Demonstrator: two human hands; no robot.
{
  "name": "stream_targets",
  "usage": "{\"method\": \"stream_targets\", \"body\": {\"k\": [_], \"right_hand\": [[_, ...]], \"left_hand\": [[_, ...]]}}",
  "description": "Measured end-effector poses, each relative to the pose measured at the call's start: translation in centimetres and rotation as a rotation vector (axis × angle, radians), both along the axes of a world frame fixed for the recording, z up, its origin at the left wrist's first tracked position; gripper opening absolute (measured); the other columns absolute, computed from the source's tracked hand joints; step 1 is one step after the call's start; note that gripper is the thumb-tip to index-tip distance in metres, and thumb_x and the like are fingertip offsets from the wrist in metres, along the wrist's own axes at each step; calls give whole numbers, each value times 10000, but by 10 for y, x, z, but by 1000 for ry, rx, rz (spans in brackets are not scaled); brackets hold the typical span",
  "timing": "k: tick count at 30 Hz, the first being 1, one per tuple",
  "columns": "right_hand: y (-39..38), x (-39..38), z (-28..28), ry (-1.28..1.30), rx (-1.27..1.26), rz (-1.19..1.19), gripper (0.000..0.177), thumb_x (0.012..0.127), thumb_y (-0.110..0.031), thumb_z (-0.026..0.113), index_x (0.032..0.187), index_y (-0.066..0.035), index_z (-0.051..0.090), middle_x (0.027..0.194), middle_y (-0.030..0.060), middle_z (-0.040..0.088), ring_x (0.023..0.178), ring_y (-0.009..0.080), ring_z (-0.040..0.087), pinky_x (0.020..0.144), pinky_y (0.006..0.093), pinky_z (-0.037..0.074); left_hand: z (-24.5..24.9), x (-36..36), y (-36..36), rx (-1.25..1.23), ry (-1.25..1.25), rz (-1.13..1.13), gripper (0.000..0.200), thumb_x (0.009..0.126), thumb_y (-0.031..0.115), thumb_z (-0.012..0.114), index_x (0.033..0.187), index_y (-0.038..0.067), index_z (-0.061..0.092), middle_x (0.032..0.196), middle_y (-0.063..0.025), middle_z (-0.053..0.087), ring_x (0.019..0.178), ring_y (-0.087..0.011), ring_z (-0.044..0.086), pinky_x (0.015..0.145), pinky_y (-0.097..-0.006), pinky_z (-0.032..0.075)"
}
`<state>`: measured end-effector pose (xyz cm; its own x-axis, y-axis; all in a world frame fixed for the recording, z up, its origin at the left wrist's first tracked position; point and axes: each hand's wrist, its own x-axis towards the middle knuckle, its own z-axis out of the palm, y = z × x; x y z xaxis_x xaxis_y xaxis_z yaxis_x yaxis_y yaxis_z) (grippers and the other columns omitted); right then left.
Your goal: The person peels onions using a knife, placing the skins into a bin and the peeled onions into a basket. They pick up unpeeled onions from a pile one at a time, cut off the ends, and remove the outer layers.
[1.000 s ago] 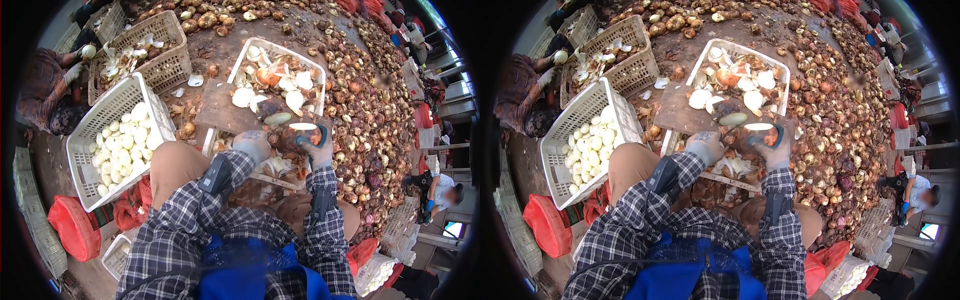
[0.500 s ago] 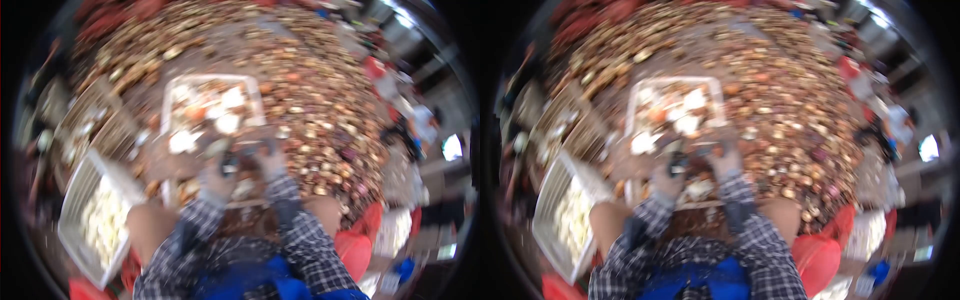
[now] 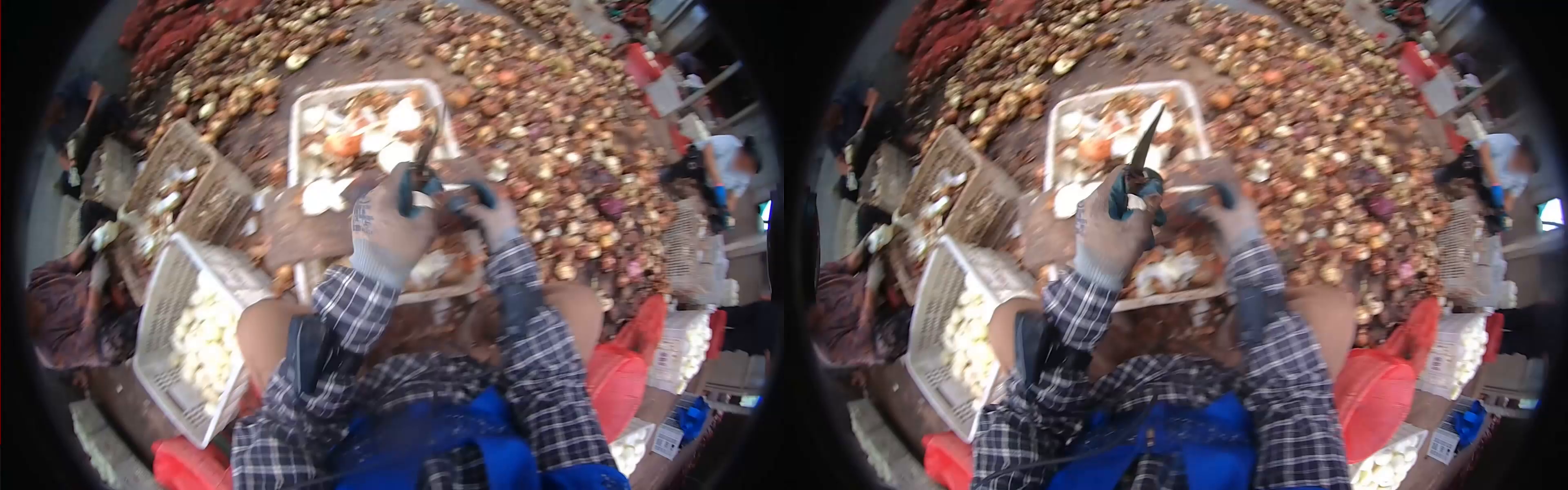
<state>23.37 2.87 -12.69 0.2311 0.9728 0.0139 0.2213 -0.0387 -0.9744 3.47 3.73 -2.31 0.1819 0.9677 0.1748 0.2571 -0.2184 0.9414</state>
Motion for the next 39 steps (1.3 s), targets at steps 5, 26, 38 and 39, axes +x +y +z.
{"method": "stream_targets", "body": {"k": [5, 26, 38, 39], "right_hand": [[-2, 23, -14, 297, -188, -30, 400, 745, -1, 646, 1140, 13, 590, 1085, 101, 637, 949, 173, 606, 855, 292, 489], [-36, -38, 53, 1377, 153, 217, 730, 847, -398, 625, 1378, -14, 304, 1372, 203, 385, 1233, 360, 433, 974, 514, 445], [-66, -71, 84, 1076, 149, 160, 714, 882, -407, 577, 1356, 55, 307, 1320, 209, 446, 1198, 322, 485, 1017, 470, 414], [-71, -72, 81, 1009, 179, 159, 726, 871, -404, 594, 1355, 56, 308, 1321, 210, 445, 1199, 326, 482, 1020, 472, 410]], "left_hand": [[-107, -20, -13, 37, 387, 141, 209, 814, 154, 617, 976, 24, 644, 698, -97, 640, 589, -157, 592, 571, -315, 485], [-28, -18, -6, -378, -603, -44, 315, 794, 79, 703, 1076, 11, 581, 909, -53, 646, 626, -89, 571, 516, -239, 481], [-21, -24, -18, -364, -908, -185, 377, 809, 206, 719, 1040, -35, 543, 773, -79, 620, 538, -140, 585, 420, -246, 471], [-16, -24, -19, -362, -949, -186, 400, 803, 208, 725, 1059, -38, 541, 790, -82, 623, 549, -139, 588, 418, -246, 471]]}}
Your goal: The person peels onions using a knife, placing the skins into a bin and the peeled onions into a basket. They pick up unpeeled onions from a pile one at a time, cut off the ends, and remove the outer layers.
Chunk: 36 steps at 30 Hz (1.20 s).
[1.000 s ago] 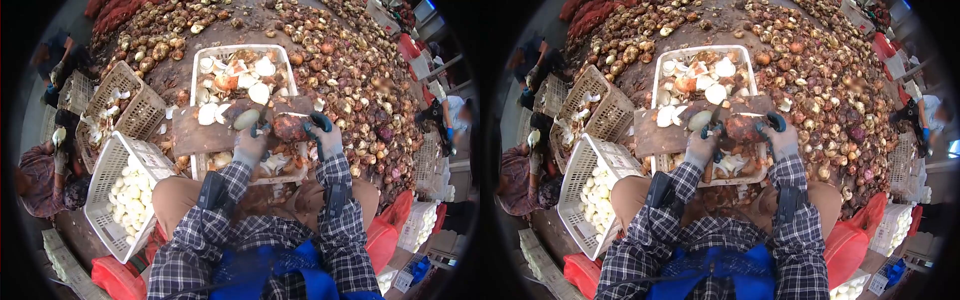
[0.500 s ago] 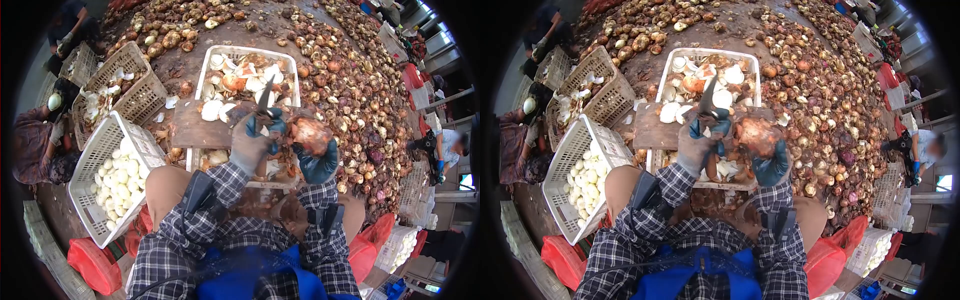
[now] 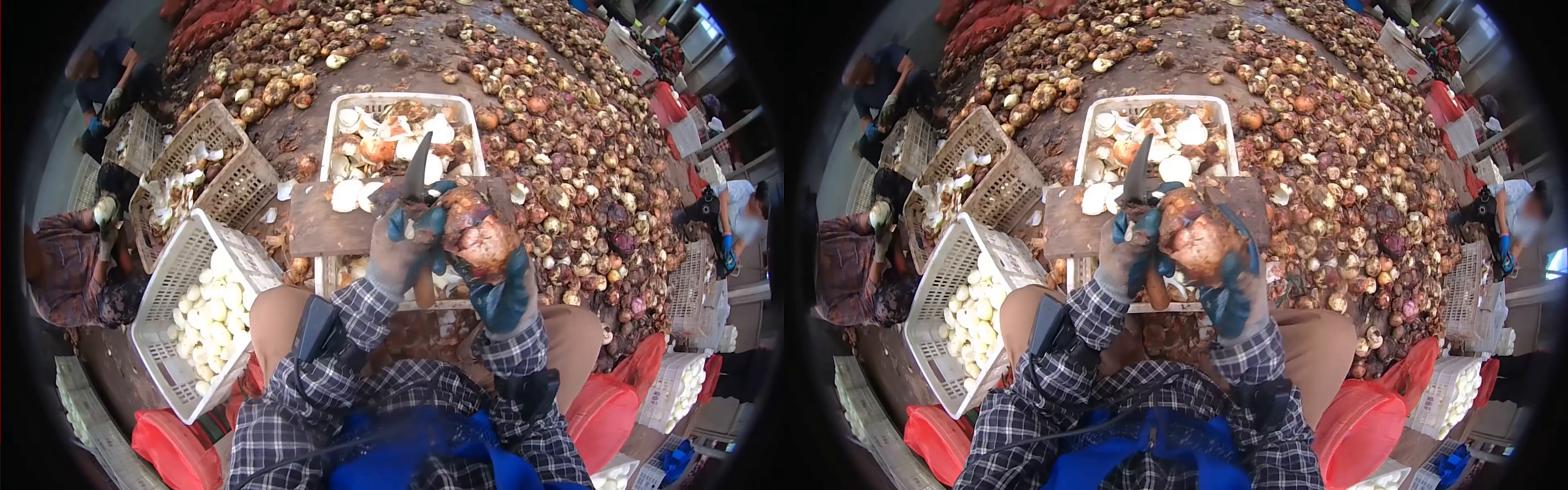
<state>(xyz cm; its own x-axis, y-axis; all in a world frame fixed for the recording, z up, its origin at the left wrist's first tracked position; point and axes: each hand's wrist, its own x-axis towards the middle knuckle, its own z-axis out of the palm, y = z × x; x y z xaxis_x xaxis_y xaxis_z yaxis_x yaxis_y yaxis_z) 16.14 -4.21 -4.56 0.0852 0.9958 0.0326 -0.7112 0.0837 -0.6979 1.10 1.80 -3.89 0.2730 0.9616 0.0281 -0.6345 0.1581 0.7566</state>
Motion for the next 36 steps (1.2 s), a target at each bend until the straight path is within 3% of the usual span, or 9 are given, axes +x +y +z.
{"method": "stream_targets", "body": {"k": [2, 3, 7, 11, 15, 18, 22, 27, 36], "right_hand": [[-9, -4, -6, -117, 47, -51, 751, 849, -397, 628, 1355, 57, 308, 1323, 213, 441, 1203, 333, 477, 1027, 478, 402], [-8, -1, -8, -83, 39, -20, 801, 803, -389, 685, 1352, 59, 312, 1322, 211, 442, 1208, 338, 471, 1026, 475, 405], [-2, 3, -10, 292, 34, 75, 789, 775, -336, 709, 1335, 69, 328, 1318, 206, 443, 1198, 334, 482, 990, 472, 440], [-2, 17, -12, 0, 59, -37, 851, 708, -326, 773, 1334, 64, 348, 1316, 198, 454, 1185, 311, 496, 983, 452, 450], [9, 19, -3, -376, 125, -252, 939, 585, -277, 875, 1321, 57, 396, 1265, 159, 522, 1154, 235, 524, 1014, 380, 418], [11, 31, -18, -613, 100, -283, 927, 560, -248, 880, 1315, 31, 419, 1244, 156, 539, 1146, 226, 529, 1016, 369, 417], [14, 32, -39, -622, -221, -230, 882, 519, -167, 865, 1278, 20, 456, 1171, 147, 580, 1103, 226, 553, 990, 371, 427], [22, 30, -80, -1163, -271, -315, 916, 498, -230, 893, 1261, 15, 448, 1185, 157, 539, 1105, 263, 530, 955, 370, 446], [24, 43, -78, -1022, -248, -192, 887, 499, -129, 855, 1271, 2, 438, 1207, 151, 509, 1135, 266, 492, 1002, 375, 394]], "left_hand": [[7, -1, -2, -14, -68, 6, 446, 790, 211, 737, 1095, -44, 535, 825, -87, 630, 569, -138, 592, 416, -246, 471], [4, -7, 0, 9, -9, -60, 501, 800, 216, 722, 1185, -33, 518, 902, -88, 635, 632, -144, 614, 491, -266, 511], [14, -20, -4, 260, 783, 42, 486, 780, 124, 663, 1234, 22, 523, 952, -110, 644, 767, -193, 654, 662, -318, 531], [52, -35, -24, 939, 1114, 306, 487, 754, 104, 618, 1228, 48, 525, 908, -142, 635, 752, -281, 659, 652, -367, 528], [62, -41, -48, 820, 1398, -76, 511, 702, 200, 648, 1172, 37, 529, 870, -175, 626, 737, -339, 646, 648, -407, 526], [43, -38, -49, 714, 1432, -58, 505, 725, 186, 621, 1194, 36, 512, 898, -189, 629, 745, -344, 646, 654, -408, 526], [-9, -34, -50, 577, 1329, 57, 384, 801, 199, 579, 1143, 26, 546, 907, -222, 617, 799, -407, 612, 673, -420, 498], [-33, -28, -50, 401, 1288, 9, 294, 801, 180, 608, 1052, 32, 572, 851, -213, 626, 813, -382, 621, 701, -424, 490], [-55, -20, -44, 388, 1362, -55, 357, 794, 175, 600, 1121, 40, 553, 856, -230, 623, 826, -401, 607, 707, -436, 487]]}}
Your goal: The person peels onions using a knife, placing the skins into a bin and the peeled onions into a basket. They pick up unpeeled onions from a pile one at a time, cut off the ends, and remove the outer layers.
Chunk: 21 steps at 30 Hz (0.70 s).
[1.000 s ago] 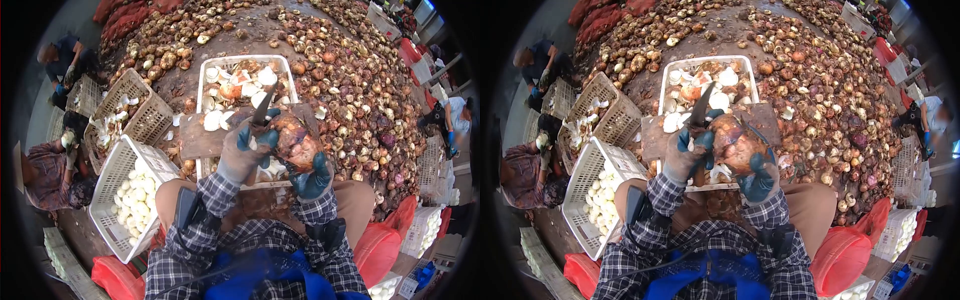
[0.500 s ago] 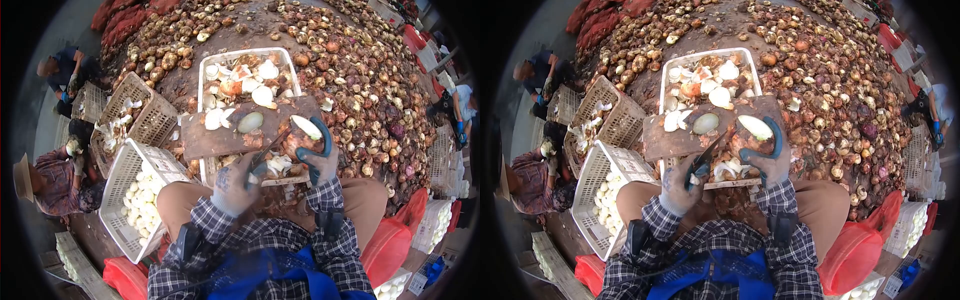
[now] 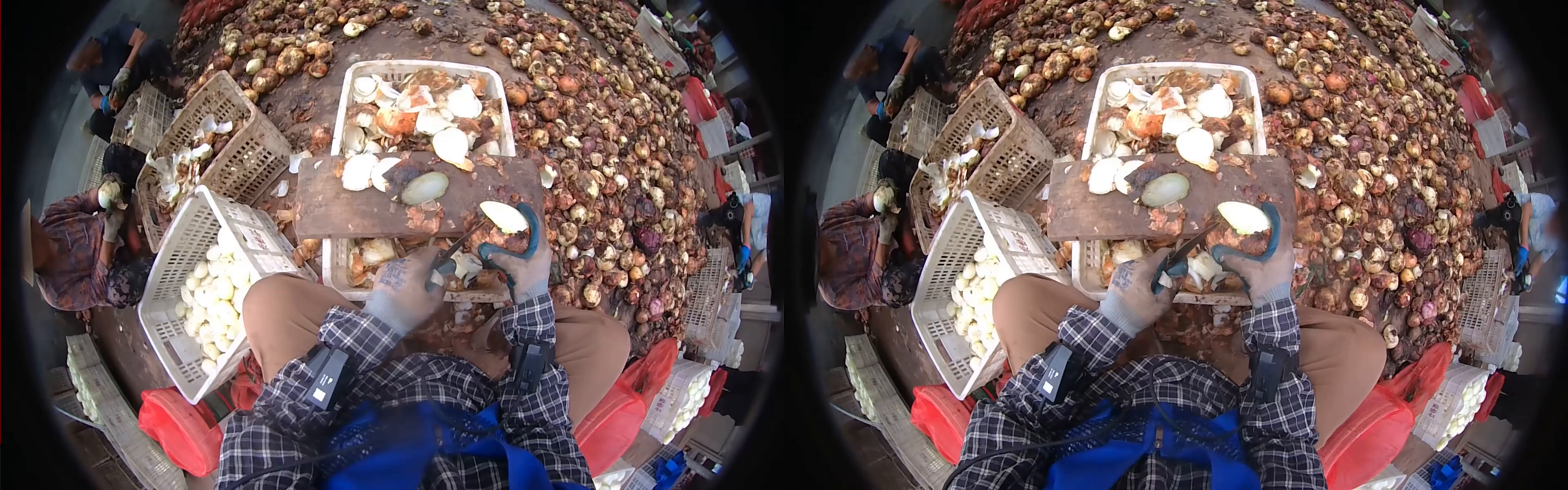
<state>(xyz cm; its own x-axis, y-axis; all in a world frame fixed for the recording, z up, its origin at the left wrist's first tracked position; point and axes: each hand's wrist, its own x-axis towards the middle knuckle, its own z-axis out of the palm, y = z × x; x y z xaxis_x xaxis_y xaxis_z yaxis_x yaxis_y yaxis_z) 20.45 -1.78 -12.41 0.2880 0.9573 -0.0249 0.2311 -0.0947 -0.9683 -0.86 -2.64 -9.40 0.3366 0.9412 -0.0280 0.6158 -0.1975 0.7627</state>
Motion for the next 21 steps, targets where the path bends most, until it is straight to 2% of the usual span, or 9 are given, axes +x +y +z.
{"method": "stream_targets", "body": {"k": [9, 12, 15, 18, 21], "right_hand": [[-3, -1, 7, -57, -10, 44, 927, 486, -66, 847, 1301, -14, 409, 1225, 138, 494, 1145, 259, 487, 1010, 374, 396], [-3, 2, -1, -125, 21, 47, 951, 474, -74, 861, 1308, -19, 406, 1241, 137, 481, 1158, 260, 480, 1009, 377, 402], [-4, 0, -2, 4, 2, 34, 980, 461, -84, 873, 1316, -25, 399, 1258, 141, 465, 1172, 262, 470, 1011, 375, 403], [-4, 3, -3, -90, -16, 54, 998, 454, -93, 880, 1323, -29, 393, 1265, 142, 458, 1177, 264, 467, 1012, 371, 401], [-5, -1, 1, -247, 28, 70, 1007, 451, -102, 885, 1325, -31, 391, 1278, 146, 453, 1179, 265, 467, 1014, 374, 399]], "left_hand": [[7, 7, 8, -60, 34, -20, 332, 818, 220, 577, 1096, 37, 563, 811, -241, 613, 786, -401, 605, 684, -449, 480], [-6, 9, 9, -56, 30, -24, 318, 819, 215, 582, 1081, 35, 569, 814, -235, 614, 781, -393, 608, 682, -446, 481], [-9, 5, -1, -9, -24, 25, 310, 821, 214, 585, 1074, 35, 570, 811, -228, 616, 780, -386, 610, 681, -443, 481], [0, 8, 7, -110, 18, -18, 313, 830, 225, 570, 1080, 36, 569, 811, -225, 619, 784, -381, 612, 684, -439, 485], [-6, 13, 9, -86, 38, -18, 317, 831, 232, 568, 1080, 37, 565, 802, -223, 618, 782, -379, 613, 684, -437, 486]]}}
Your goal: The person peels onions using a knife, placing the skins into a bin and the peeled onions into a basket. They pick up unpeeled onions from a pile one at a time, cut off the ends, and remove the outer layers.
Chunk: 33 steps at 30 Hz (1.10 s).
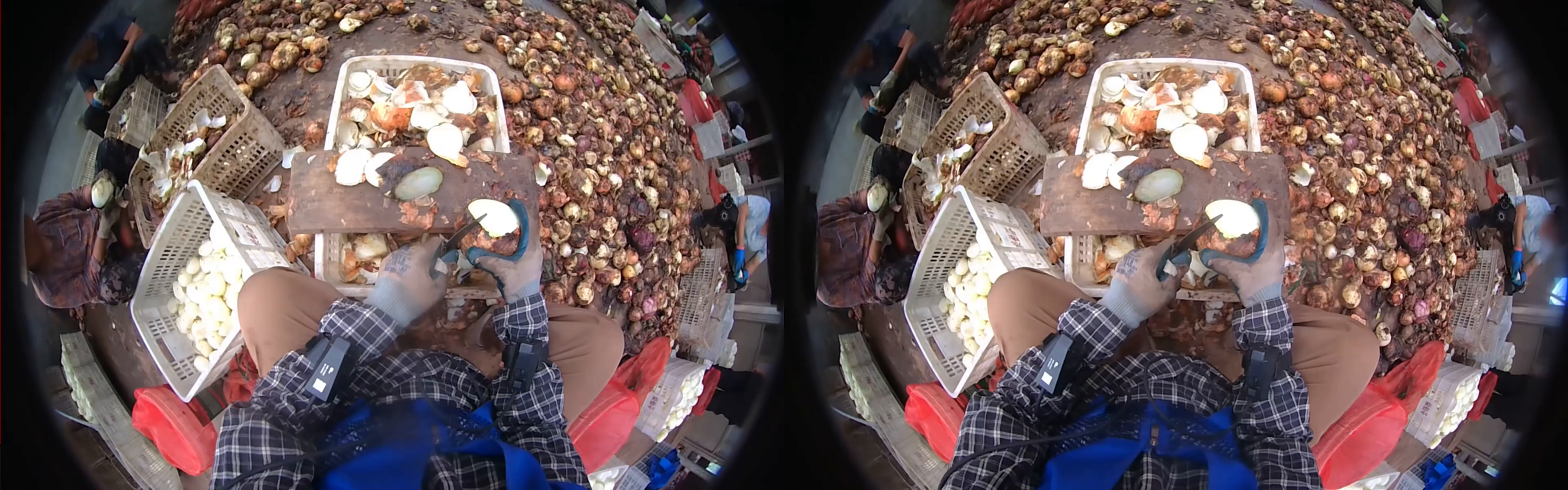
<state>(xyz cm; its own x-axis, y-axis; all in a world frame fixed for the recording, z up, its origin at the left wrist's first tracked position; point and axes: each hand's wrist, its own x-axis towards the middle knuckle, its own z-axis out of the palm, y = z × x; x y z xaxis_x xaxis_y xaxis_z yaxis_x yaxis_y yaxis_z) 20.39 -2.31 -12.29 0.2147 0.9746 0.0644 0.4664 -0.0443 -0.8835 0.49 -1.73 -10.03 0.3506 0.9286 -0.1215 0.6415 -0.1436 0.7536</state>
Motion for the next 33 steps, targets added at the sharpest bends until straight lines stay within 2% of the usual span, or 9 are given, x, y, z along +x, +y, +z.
{"method": "stream_targets", "body": {"k": [3, 6, 9, 10, 13, 22, 25, 28, 33], "right_hand": [[2, 4, -3, 31, -18, 1, 1017, 447, -115, 890, 1327, -28, 387, 1290, 152, 449, 1188, 269, 463, 1016, 376, 397], [1, 1, 1, 79, -56, -14, 1019, 451, -124, 891, 1329, -25, 384, 1294, 159, 451, 1194, 273, 460, 1020, 377, 393], [0, -3, 4, -3, -27, 1, 1005, 466, -119, 884, 1331, -24, 383, 1283, 158, 461, 1194, 275, 462, 1022, 378, 392], [-1, -2, 3, -3, -5, 10, 992, 478, -109, 877, 1333, -25, 382, 1274, 152, 465, 1188, 274, 464, 1022, 378, 394], [1, 0, 5, 183, -79, -10, 983, 480, -105, 872, 1332, -28, 386, 1272, 152, 461, 1184, 279, 464, 1019, 379, 396], [2, 3, -1, 71, -21, 11, 933, 489, -92, 863, 1306, -27, 416, 1288, 145, 446, 1179, 275, 467, 1001, 378, 404], [4, 4, -3, 189, -49, -16, 924, 491, -82, 857, 1303, -27, 419, 1277, 140, 455, 1173, 270, 471, 999, 377, 404], [4, 3, -1, 229, -51, -25, 918, 495, -59, 846, 1306, -28, 419, 1267, 133, 466, 1171, 262, 472, 998, 372, 403], [2, 2, -2, 248, -37, -8, 924, 491, -64, 841, 1311, -24, 418, 1265, 131, 468, 1168, 257, 474, 995, 368, 401]], "left_hand": [[-3, -4, -10, -36, -49, 33, 308, 827, 215, 569, 1078, 37, 562, 791, -226, 613, 779, -378, 611, 684, -438, 483], [1, 1, -2, 71, 16, 20, 292, 828, 204, 560, 1067, 37, 559, 773, -223, 608, 764, -380, 611, 676, -445, 482], [-5, 1, -12, 25, -75, 67, 293, 838, 223, 538, 1062, 35, 558, 791, -224, 608, 764, -384, 609, 681, -447, 484], [-1, -1, -14, -65, -44, 54, 295, 837, 228, 541, 1057, 33, 558, 799, -225, 608, 764, -391, 607, 680, -448, 487], [-3, -8, -21, -41, -46, 38, 293, 833, 214, 549, 1066, 37, 556, 803, -231, 611, 775, -396, 607, 681, -444, 490], [4, -7, -20, -52, -4, 59, 343, 825, 224, 572, 1126, 63, 547, 833, -219, 623, 810, -380, 619, 708, -444, 498], [12, -6, -18, -83, 48, 55, 347, 823, 228, 579, 1131, 72, 551, 843, -221, 623, 812, -378, 621, 721, -438, 501], [0, -1, -19, 45, -16, 118, 319, 831, 244, 573, 1104, 78, 563, 847, -217, 628, 812, -372, 623, 714, -435, 501], [14, -9, -14, -90, 61, 19, 331, 849, 268, 558, 1115, 72, 563, 846, -208, 632, 810, -371, 620, 707, -440, 500]]}}
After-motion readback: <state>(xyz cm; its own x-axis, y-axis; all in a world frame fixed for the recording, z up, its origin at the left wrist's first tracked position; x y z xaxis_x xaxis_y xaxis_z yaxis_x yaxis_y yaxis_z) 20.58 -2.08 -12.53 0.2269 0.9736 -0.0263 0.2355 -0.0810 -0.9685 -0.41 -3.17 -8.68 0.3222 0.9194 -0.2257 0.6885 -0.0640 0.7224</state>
